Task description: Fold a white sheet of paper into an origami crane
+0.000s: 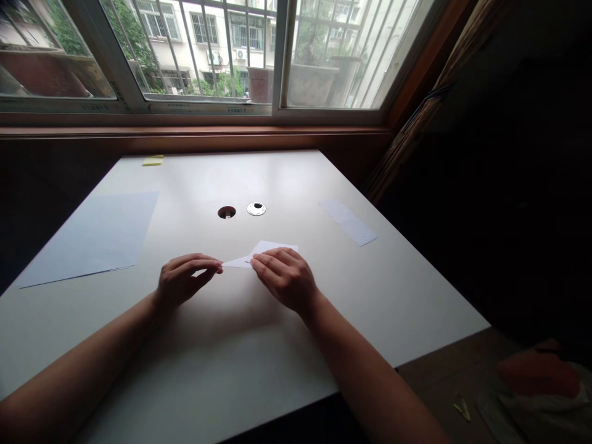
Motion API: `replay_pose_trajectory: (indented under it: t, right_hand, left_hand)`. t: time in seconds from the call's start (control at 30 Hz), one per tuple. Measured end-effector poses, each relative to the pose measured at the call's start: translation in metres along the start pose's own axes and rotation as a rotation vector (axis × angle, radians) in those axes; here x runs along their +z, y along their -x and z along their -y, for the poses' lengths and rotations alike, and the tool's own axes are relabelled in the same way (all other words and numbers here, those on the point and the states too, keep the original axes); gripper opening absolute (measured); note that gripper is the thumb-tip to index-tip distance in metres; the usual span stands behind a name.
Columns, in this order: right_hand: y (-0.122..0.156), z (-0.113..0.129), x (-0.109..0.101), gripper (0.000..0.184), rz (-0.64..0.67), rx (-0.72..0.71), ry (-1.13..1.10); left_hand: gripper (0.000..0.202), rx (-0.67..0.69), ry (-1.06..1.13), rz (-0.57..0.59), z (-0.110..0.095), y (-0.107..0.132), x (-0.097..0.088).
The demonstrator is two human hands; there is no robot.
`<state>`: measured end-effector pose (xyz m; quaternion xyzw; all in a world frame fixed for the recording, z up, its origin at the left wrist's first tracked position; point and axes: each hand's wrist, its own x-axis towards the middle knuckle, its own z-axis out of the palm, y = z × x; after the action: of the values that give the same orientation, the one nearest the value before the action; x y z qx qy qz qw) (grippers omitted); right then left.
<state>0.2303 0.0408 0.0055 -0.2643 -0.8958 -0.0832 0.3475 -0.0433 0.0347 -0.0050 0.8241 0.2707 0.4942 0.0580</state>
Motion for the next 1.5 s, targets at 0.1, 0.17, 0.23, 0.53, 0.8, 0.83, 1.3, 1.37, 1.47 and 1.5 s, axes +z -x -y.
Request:
replay_pose_trajectory:
  t: [0.1,0.17,0.23,0.53,0.8,0.83,1.3,1.37,1.47,1.5]
  right_hand:
    - [0.0,0.0,0.0,0.033,-0.001,0.002,0.0]
    - [0.0,0.0,0.0,0.034,-0.011,0.004,0.002]
    - [0.001,-0.001,-0.001,0.035,-0.027,0.013,0.006]
    - [0.004,-0.001,0.003,0.026,0.012,0.067,0.127]
    - [0.0,0.007,0.018,0.026,0.134,0.022,-0.157]
    - [0.0,0.006,0.017,0.025,0.127,0.029,-0.228]
    - [0.015,-0.029,0.018,0.022,0.144,0.25,-0.226]
    - [0.014,-0.023,0.019,0.024,0.168,0.23,-0.219]
    - [0.012,-0.017,0.022,0.027,0.187,0.224,-0.213]
    - [0.012,-0.016,0.023,0.027,0.19,0.229,-0.215]
  left_hand:
    - [0.021,0.021,-0.033,-0.003,0.0,0.0,-0.001]
    - [0.022,0.028,-0.047,-0.006,0.0,0.0,-0.002]
    - [0.021,0.016,-0.059,-0.02,0.0,0.001,-0.002]
    - [0.03,0.03,-0.161,-0.082,0.009,0.005,0.0]
    - [0.035,0.098,-0.229,0.397,0.014,0.001,0.005]
    - [0.033,0.086,-0.212,0.418,0.014,0.001,0.006]
    - [0.026,-0.116,-0.477,0.339,0.033,0.008,0.005]
    - [0.029,-0.137,-0.481,0.27,0.032,0.007,0.005]
    - [0.035,-0.082,-0.385,0.235,0.024,0.003,0.006]
    - [0.036,-0.044,-0.335,0.265,0.021,0.002,0.007]
